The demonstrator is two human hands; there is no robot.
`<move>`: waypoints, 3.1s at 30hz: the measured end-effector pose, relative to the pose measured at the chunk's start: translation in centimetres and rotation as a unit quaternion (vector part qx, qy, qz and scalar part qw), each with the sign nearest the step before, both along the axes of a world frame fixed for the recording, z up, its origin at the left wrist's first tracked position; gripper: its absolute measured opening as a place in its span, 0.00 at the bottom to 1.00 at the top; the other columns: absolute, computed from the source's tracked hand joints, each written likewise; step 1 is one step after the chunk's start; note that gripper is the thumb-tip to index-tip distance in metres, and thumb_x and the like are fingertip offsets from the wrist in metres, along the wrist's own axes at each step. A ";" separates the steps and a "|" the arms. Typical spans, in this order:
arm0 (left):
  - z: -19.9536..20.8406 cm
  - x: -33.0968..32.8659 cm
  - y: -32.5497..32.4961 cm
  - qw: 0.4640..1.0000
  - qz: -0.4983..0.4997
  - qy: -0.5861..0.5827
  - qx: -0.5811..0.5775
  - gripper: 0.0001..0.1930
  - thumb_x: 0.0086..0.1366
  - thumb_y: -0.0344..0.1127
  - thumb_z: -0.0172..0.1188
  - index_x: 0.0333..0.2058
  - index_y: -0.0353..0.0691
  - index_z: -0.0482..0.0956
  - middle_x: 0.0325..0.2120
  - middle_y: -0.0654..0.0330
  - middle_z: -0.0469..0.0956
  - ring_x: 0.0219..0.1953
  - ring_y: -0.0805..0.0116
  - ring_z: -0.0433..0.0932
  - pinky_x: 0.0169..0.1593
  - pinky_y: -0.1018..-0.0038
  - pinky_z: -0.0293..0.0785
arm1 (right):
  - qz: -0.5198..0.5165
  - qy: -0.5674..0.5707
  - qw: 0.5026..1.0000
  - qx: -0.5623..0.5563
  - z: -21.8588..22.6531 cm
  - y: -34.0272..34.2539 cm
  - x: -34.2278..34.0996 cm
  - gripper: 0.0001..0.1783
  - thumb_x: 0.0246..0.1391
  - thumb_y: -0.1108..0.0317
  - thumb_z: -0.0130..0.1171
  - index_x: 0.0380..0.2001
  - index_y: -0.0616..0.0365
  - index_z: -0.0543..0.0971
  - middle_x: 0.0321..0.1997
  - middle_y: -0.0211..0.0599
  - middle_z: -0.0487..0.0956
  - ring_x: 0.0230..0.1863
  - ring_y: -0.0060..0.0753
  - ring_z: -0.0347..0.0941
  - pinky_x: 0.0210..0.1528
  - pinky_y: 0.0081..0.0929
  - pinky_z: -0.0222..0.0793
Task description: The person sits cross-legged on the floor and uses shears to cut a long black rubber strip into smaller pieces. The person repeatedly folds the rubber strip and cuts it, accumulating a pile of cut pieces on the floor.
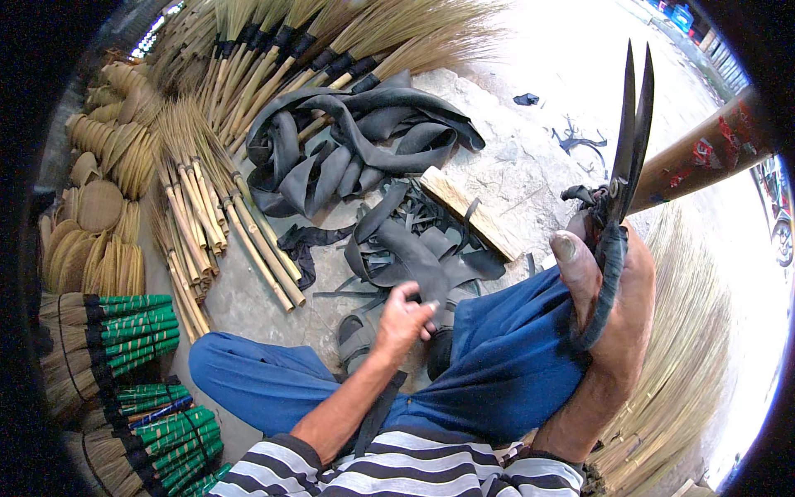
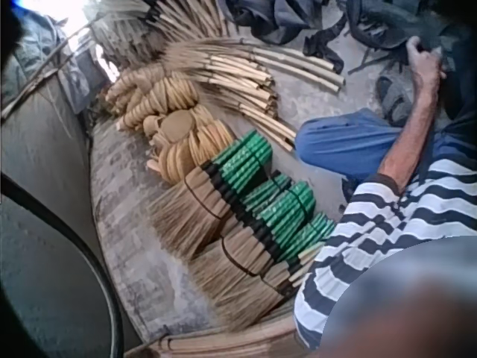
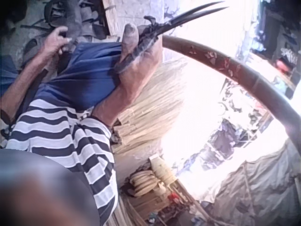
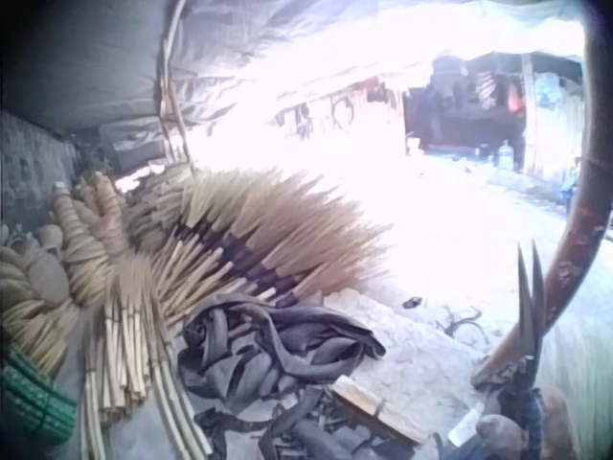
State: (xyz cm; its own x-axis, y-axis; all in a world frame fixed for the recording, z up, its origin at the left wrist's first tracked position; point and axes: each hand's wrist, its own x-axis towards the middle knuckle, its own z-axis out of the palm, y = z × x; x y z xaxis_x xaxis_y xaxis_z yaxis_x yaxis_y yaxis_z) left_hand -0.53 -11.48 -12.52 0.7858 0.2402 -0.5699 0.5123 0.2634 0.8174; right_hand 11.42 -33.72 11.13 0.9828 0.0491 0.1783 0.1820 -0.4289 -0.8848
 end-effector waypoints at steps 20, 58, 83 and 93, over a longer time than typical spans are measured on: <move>-10.5 -3.6 -0.9 0.959 -0.085 0.135 0.235 0.21 0.56 0.36 0.73 0.48 0.37 0.83 0.39 0.55 0.85 0.42 0.61 0.83 0.49 0.68 0.77 | 0.071 -0.003 0.992 -0.109 0.5 -0.8 0.5 0.27 0.60 0.44 0.70 0.34 0.61 0.78 0.24 0.25 0.68 0.27 0.21 0.62 0.30 0.26 0.59; 16.4 5.2 9.3 0.904 0.036 -0.221 -0.365 0.14 0.67 0.29 0.67 0.50 0.35 0.83 0.42 0.59 0.87 0.44 0.71 0.86 0.56 0.70 0.84 | 0.204 0.183 0.960 0.066 -2.0 14.7 -0.1 0.08 0.61 0.70 0.66 0.41 0.62 0.80 0.30 0.25 0.78 0.31 0.19 0.71 0.34 0.22 0.67; 11.8 2.4 11.9 0.962 0.106 -0.122 -0.220 0.14 0.76 0.38 0.55 0.51 0.37 0.81 0.43 0.60 0.83 0.46 0.69 0.81 0.51 0.66 0.79 | 0.269 0.285 0.918 0.056 -9.2 16.3 -2.3 0.15 0.60 0.64 0.71 0.40 0.62 0.79 0.30 0.29 0.77 0.33 0.21 0.71 0.38 0.25 0.70; 13.0 4.9 14.4 0.919 0.248 -0.235 -0.196 0.11 0.73 0.37 0.62 0.48 0.38 0.83 0.45 0.60 0.85 0.42 0.69 0.81 0.50 0.66 0.76 | 0.355 0.233 0.896 -0.126 -8.7 15.7 -2.7 0.24 0.63 0.49 0.65 0.37 0.63 0.76 0.26 0.42 0.74 0.31 0.37 0.69 0.38 0.38 0.68</move>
